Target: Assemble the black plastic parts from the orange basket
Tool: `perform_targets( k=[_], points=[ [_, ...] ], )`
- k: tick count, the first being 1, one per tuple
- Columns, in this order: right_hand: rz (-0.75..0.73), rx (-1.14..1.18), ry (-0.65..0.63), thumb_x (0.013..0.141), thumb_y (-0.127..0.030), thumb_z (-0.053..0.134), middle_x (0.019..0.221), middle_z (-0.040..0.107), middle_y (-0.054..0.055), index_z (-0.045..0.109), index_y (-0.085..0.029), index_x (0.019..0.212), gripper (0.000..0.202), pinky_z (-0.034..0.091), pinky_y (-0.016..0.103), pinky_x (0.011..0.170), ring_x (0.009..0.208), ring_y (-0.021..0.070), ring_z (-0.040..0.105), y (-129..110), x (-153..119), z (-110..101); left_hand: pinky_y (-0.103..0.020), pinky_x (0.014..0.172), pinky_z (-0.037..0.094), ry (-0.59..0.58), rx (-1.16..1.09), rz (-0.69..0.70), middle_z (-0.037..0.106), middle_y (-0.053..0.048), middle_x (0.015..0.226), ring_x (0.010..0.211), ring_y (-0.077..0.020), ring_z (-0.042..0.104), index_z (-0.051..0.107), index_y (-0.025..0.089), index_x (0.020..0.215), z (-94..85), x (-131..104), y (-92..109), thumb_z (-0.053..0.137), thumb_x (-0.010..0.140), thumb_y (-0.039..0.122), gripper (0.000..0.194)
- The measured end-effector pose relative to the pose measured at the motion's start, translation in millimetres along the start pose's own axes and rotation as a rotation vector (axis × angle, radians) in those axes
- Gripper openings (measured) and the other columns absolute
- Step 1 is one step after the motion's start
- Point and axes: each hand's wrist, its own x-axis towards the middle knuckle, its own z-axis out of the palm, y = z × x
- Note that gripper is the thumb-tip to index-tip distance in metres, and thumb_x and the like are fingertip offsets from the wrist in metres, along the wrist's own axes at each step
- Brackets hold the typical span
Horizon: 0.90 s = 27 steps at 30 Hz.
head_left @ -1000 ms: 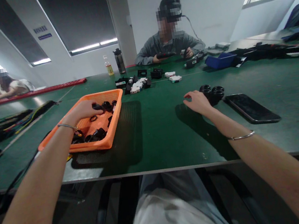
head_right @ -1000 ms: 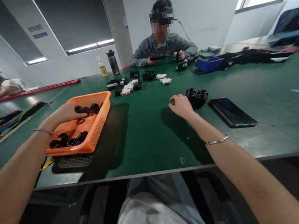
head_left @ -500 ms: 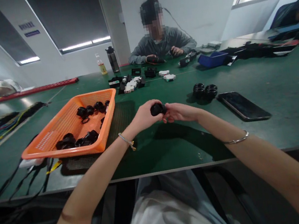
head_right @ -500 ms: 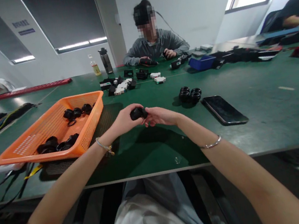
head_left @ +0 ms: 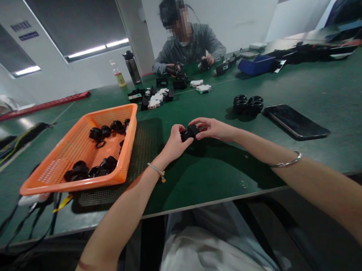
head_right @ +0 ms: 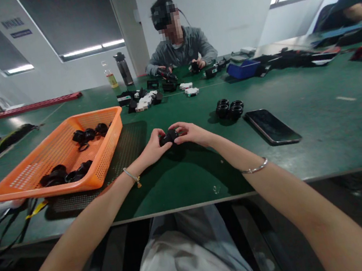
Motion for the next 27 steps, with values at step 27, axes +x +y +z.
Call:
perform_targets(
  k=[27],
  points=[
    [-0.17, -0.361, 0.083, 0.055, -0.016, 0.071, 0.1, 0.067, 0.006, 0.064, -0.02, 0.102, 0.048, 0.05, 0.04, 0.084, 0.088, 0.0203, 0.062, 2.2, 0.1, -8.9, -0.031, 0.077, 0.047, 0.005, 0.266, 0.001, 0.063, -0.007, 0.088, 0.083, -0.0189, 0.059, 0.067, 0.015, 0.093, -6.9, -2.4, -7.4, 0.066, 0.071, 0.03, 0.026]
  ],
)
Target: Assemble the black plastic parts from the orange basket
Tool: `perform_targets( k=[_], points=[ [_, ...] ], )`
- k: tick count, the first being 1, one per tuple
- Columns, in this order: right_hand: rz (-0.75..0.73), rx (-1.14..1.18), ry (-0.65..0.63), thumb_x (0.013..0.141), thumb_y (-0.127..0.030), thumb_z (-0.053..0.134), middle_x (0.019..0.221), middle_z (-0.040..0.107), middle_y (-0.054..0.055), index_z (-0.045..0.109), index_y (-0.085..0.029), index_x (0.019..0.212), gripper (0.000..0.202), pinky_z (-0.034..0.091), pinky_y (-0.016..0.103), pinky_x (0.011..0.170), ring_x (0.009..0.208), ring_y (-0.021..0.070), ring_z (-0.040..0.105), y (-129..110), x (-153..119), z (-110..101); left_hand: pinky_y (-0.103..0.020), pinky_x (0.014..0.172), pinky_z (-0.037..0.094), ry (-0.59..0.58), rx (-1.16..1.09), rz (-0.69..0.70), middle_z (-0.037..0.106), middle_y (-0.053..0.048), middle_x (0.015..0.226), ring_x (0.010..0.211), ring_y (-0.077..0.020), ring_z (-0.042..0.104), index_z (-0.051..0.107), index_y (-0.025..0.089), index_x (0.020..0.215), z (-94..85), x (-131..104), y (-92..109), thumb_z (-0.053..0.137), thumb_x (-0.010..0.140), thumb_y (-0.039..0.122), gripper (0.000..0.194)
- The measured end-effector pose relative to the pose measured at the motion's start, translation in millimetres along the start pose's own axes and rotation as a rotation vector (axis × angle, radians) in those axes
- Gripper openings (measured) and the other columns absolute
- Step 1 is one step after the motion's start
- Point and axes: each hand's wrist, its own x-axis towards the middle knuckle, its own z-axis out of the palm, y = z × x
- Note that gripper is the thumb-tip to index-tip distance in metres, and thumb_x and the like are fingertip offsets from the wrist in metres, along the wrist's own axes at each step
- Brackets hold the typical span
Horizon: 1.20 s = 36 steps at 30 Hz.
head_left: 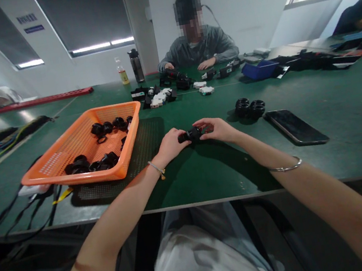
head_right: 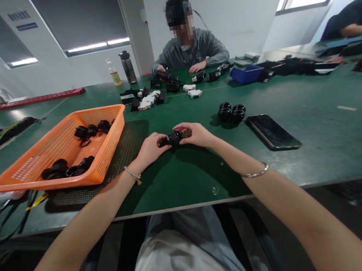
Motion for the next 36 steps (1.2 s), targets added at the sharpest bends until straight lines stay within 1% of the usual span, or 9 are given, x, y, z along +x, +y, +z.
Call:
perform_targets(
  k=[4, 8, 14, 19, 23, 25, 29, 32, 36],
  points=[
    [-0.002, -0.009, 0.007, 0.056, -0.015, 0.071, 0.098, 0.068, 0.007, 0.064, -0.018, 0.101, 0.045, 0.05, 0.039, 0.084, 0.087, 0.02, 0.063, 0.7, 0.2, 0.5, -0.029, 0.077, 0.046, -0.009, 0.062, 0.029, 0.061, -0.005, 0.084, 0.082, -0.0174, 0.058, 0.067, 0.016, 0.092, 0.1, 0.9, -0.8, 0.064, 0.074, 0.032, 0.024],
    [-0.007, 0.006, 0.014, 0.058, -0.014, 0.07, 0.095, 0.069, 0.006, 0.066, -0.018, 0.1, 0.043, 0.05, 0.039, 0.085, 0.085, 0.0189, 0.064, 3.1, 0.5, 1.8, -0.028, 0.073, 0.045, -0.009, 0.067, 0.007, 0.061, -0.004, 0.083, 0.078, -0.016, 0.057, 0.065, 0.015, 0.092, 1.1, 1.7, -1.7, 0.064, 0.074, 0.032, 0.024],
    [-0.055, -0.035, 0.061, 0.059, -0.016, 0.07, 0.112, 0.062, 0.007, 0.068, -0.021, 0.099, 0.04, 0.054, 0.036, 0.078, 0.082, 0.017, 0.063, 5.9, 0.6, 3.3, -0.027, 0.069, 0.044, -0.02, 0.057, -0.016, 0.059, -0.004, 0.08, 0.075, -0.0159, 0.055, 0.063, 0.014, 0.088, 1.1, 1.4, -1.2, 0.064, 0.074, 0.032, 0.023],
    [-0.091, -0.166, 0.079, 0.063, -0.02, 0.069, 0.1, 0.066, 0.007, 0.068, -0.021, 0.101, 0.038, 0.054, 0.035, 0.074, 0.08, 0.0172, 0.063, 3.2, -0.4, 2.6, -0.027, 0.068, 0.042, -0.025, 0.061, -0.013, 0.057, -0.003, 0.078, 0.074, -0.0159, 0.054, 0.06, 0.015, 0.084, 0.6, 1.2, 0.4, 0.064, 0.074, 0.032, 0.02],
    [-0.082, -0.213, 0.091, 0.064, -0.02, 0.069, 0.094, 0.068, 0.005, 0.063, -0.02, 0.109, 0.046, 0.052, 0.032, 0.071, 0.076, 0.0164, 0.062, -1.9, -1.5, 2.7, -0.027, 0.067, 0.041, -0.035, 0.07, -0.02, 0.056, -0.003, 0.078, 0.074, -0.0159, 0.053, 0.058, 0.015, 0.082, 0.7, 1.8, 0.9, 0.064, 0.074, 0.031, 0.019],
    [-0.078, -0.234, 0.091, 0.064, -0.019, 0.068, 0.092, 0.069, 0.005, 0.063, -0.019, 0.108, 0.044, 0.051, 0.031, 0.069, 0.073, 0.0159, 0.061, -4.3, -1.9, 2.8, -0.027, 0.067, 0.041, -0.037, 0.073, -0.022, 0.055, -0.003, 0.078, 0.074, -0.0159, 0.053, 0.058, 0.015, 0.082, 0.8, 2.0, 0.8, 0.064, 0.074, 0.031, 0.019],
    [-0.094, -0.289, 0.076, 0.065, -0.021, 0.066, 0.091, 0.07, 0.004, 0.066, -0.018, 0.1, 0.035, 0.048, 0.03, 0.065, 0.068, 0.0144, 0.059, -6.9, -2.4, 1.4, -0.027, 0.067, 0.041, -0.036, 0.071, -0.016, 0.055, -0.003, 0.078, 0.074, -0.0159, 0.053, 0.057, 0.015, 0.083, 0.5, 1.7, 0.7, 0.063, 0.075, 0.031, 0.018],
    [-0.113, -0.317, 0.052, 0.064, -0.021, 0.066, 0.091, 0.07, 0.004, 0.067, -0.018, 0.102, 0.038, 0.046, 0.028, 0.062, 0.068, 0.0144, 0.058, -6.8, -2.3, -1.0, -0.028, 0.067, 0.041, -0.042, 0.075, -0.008, 0.056, -0.003, 0.079, 0.075, -0.0163, 0.054, 0.057, 0.016, 0.083, 0.1, 1.5, 1.0, 0.062, 0.075, 0.03, 0.018],
    [-0.112, -0.327, 0.034, 0.061, -0.015, 0.066, 0.09, 0.07, 0.003, 0.068, -0.018, 0.103, 0.042, 0.045, 0.027, 0.061, 0.066, 0.0136, 0.056, -5.5, -1.8, -3.2, -0.028, 0.068, 0.042, -0.047, 0.086, -0.008, 0.056, -0.003, 0.08, 0.076, -0.0167, 0.054, 0.056, 0.016, 0.083, -0.1, 1.5, 1.2, 0.062, 0.075, 0.031, 0.018]
  ],
)
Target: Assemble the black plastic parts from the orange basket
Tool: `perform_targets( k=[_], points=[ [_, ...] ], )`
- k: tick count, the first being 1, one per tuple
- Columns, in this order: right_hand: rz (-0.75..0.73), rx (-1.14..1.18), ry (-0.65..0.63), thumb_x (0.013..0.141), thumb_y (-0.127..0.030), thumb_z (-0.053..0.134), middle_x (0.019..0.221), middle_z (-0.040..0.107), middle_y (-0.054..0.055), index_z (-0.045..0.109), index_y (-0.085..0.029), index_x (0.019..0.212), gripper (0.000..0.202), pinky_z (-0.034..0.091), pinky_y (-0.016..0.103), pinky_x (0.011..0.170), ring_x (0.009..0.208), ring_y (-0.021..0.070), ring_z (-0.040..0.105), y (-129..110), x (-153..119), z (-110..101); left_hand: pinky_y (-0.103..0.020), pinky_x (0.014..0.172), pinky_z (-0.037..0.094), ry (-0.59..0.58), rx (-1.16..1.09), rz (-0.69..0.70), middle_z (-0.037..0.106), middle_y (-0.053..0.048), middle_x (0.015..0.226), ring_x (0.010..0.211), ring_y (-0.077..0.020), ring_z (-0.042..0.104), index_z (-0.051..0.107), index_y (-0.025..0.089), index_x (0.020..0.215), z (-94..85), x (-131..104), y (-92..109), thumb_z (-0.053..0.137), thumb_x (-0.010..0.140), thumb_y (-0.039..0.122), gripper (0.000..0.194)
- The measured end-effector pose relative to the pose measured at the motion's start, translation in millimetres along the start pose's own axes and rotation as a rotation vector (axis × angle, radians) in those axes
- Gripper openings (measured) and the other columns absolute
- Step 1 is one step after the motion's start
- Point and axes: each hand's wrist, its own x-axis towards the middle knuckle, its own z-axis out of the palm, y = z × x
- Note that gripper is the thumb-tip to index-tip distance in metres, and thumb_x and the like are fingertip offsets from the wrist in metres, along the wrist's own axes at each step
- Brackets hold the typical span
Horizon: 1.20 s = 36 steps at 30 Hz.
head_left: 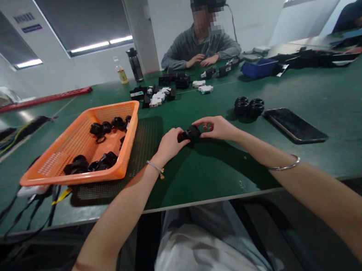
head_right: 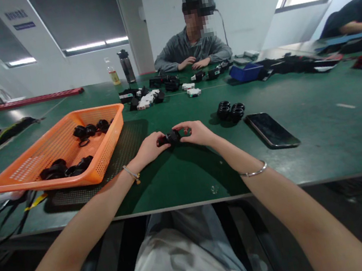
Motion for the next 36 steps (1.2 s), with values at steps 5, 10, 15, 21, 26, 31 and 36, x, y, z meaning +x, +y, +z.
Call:
perform_targets(
  k=[5, 10, 15, 21, 26, 31, 36],
  points=[
    [0.002, 0.009, 0.014, 0.064, -0.017, 0.065, 0.091, 0.07, 0.003, 0.068, -0.02, 0.104, 0.04, 0.045, 0.027, 0.061, 0.067, 0.014, 0.056, 2.6, 0.4, 1.3, -0.028, 0.068, 0.042, -0.001, -0.003, -0.004, 0.056, -0.003, 0.081, 0.077, -0.0169, 0.055, 0.056, 0.016, 0.084, 0.1, 0.2, -0.5, 0.062, 0.075, 0.031, 0.018],
    [-0.028, 0.012, 0.041, 0.064, -0.019, 0.066, 0.105, 0.066, 0.006, 0.069, -0.022, 0.102, 0.038, 0.045, 0.026, 0.058, 0.071, 0.0147, 0.056, 4.3, 0.6, 2.8, -0.028, 0.068, 0.042, -0.004, -0.005, -0.011, 0.056, -0.003, 0.081, 0.077, -0.017, 0.054, 0.056, 0.016, 0.083, 0.2, 0.5, -0.9, 0.062, 0.075, 0.032, 0.018],
    [-0.042, -0.009, 0.045, 0.066, -0.022, 0.066, 0.099, 0.067, 0.005, 0.069, -0.022, 0.102, 0.036, 0.045, 0.028, 0.059, 0.072, 0.0156, 0.057, 4.0, 0.9, 3.3, -0.029, 0.069, 0.042, -0.011, 0.0, -0.009, 0.056, -0.003, 0.081, 0.078, -0.0172, 0.055, 0.056, 0.016, 0.084, -0.1, 0.4, -1.1, 0.061, 0.075, 0.032, 0.018],
    [-0.019, -0.043, 0.062, 0.068, -0.027, 0.065, 0.09, 0.069, 0.004, 0.068, -0.021, 0.103, 0.036, 0.044, 0.028, 0.061, 0.067, 0.0145, 0.056, 2.8, 0.8, 4.7, -0.029, 0.069, 0.043, -0.013, 0.001, -0.008, 0.057, -0.003, 0.081, 0.078, -0.0176, 0.055, 0.056, 0.017, 0.083, -0.5, 0.1, -0.9, 0.061, 0.076, 0.032, 0.017],
    [0.008, -0.006, 0.061, 0.066, -0.026, 0.066, 0.086, 0.07, 0.004, 0.066, -0.019, 0.1, 0.035, 0.043, 0.027, 0.059, 0.067, 0.0146, 0.056, 1.4, 0.9, 4.8, -0.029, 0.071, 0.044, -0.016, 0.021, -0.012, 0.058, -0.004, 0.083, 0.08, -0.0181, 0.056, 0.055, 0.016, 0.084, -0.9, -0.8, 1.3, 0.059, 0.077, 0.032, 0.018],
    [-0.006, 0.024, 0.025, 0.061, -0.018, 0.066, 0.091, 0.07, 0.004, 0.065, -0.017, 0.1, 0.039, 0.045, 0.027, 0.062, 0.074, 0.0162, 0.059, 2.8, 1.0, 2.8, -0.031, 0.073, 0.044, -0.03, 0.051, -0.005, 0.058, -0.006, 0.086, 0.082, -0.0189, 0.057, 0.054, 0.015, 0.087, -1.5, -1.7, 3.9, 0.057, 0.079, 0.03, 0.017],
    [0.006, 0.007, 0.032, 0.061, -0.016, 0.065, 0.089, 0.071, 0.003, 0.066, -0.019, 0.098, 0.037, 0.046, 0.028, 0.064, 0.074, 0.0166, 0.06, 2.7, 1.8, 2.1, -0.03, 0.072, 0.044, -0.036, 0.05, -0.013, 0.058, -0.006, 0.087, 0.082, -0.0189, 0.057, 0.054, 0.015, 0.087, -1.4, -1.6, 3.8, 0.057, 0.079, 0.03, 0.017]
  ],
)
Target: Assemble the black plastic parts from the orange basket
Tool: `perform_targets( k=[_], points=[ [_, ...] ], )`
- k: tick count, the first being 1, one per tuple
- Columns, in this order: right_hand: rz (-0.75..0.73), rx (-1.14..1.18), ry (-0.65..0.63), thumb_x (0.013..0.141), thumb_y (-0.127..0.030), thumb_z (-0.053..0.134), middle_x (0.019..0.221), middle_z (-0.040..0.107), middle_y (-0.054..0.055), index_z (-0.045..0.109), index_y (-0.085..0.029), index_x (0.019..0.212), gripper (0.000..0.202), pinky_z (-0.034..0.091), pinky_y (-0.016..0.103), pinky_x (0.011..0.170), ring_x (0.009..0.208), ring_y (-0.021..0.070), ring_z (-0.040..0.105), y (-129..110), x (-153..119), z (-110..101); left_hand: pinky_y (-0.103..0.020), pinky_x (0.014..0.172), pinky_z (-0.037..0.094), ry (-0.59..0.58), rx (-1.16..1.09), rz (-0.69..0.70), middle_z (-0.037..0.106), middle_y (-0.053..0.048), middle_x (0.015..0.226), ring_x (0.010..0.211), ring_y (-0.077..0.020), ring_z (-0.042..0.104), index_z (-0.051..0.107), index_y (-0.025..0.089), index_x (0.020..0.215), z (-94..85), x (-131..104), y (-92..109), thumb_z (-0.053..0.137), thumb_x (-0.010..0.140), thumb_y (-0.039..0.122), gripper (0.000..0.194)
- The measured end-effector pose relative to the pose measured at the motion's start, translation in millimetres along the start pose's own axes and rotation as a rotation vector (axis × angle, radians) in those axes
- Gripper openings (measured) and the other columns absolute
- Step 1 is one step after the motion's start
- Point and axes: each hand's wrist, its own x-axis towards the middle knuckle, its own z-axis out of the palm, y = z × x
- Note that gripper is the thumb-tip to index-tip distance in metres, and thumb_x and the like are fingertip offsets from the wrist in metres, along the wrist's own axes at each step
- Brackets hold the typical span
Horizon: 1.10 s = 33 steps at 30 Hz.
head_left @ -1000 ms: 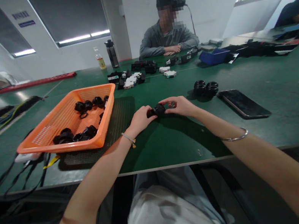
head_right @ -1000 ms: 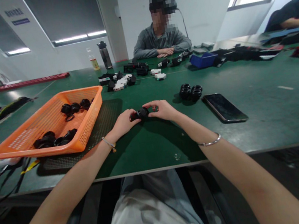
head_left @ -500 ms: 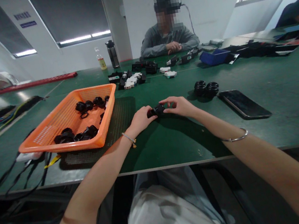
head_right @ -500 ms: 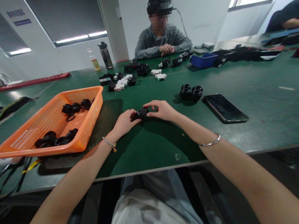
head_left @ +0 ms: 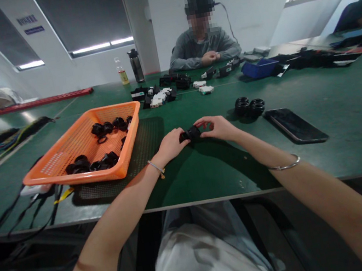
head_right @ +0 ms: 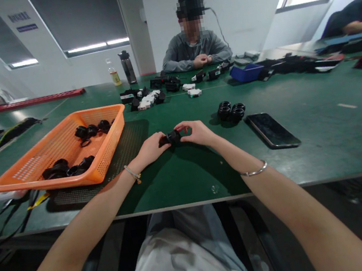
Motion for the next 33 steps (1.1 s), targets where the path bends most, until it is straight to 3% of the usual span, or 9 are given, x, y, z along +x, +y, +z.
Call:
perform_targets(
  k=[8, 15, 33],
  points=[
    [-0.01, -0.019, 0.023, 0.062, -0.02, 0.067, 0.094, 0.069, 0.004, 0.069, -0.021, 0.096, 0.034, 0.046, 0.029, 0.061, 0.076, 0.0179, 0.06, -0.3, -0.4, -0.3, -0.03, 0.071, 0.044, 0.007, -0.012, -0.002, 0.058, -0.005, 0.084, 0.081, -0.0183, 0.057, 0.054, 0.016, 0.086, 0.2, 0.2, -1.0, 0.057, 0.078, 0.03, 0.016],
    [0.023, -0.035, 0.001, 0.064, -0.023, 0.067, 0.082, 0.068, 0.002, 0.069, -0.02, 0.098, 0.034, 0.044, 0.027, 0.059, 0.064, 0.0141, 0.057, -1.2, -0.6, -0.9, -0.03, 0.072, 0.045, 0.011, -0.009, 0.009, 0.058, -0.005, 0.085, 0.082, -0.0186, 0.057, 0.054, 0.016, 0.087, 0.2, -0.3, -0.9, 0.057, 0.078, 0.029, 0.016],
    [0.027, 0.029, 0.019, 0.068, -0.027, 0.065, 0.085, 0.072, 0.004, 0.066, -0.021, 0.096, 0.029, 0.047, 0.03, 0.064, 0.074, 0.0178, 0.064, -4.8, -2.0, 3.1, -0.031, 0.074, 0.045, 0.01, -0.003, 0.011, 0.059, -0.006, 0.087, 0.083, -0.0196, 0.057, 0.054, 0.016, 0.087, 1.3, 0.3, -1.5, 0.056, 0.079, 0.028, 0.015]
  ],
)
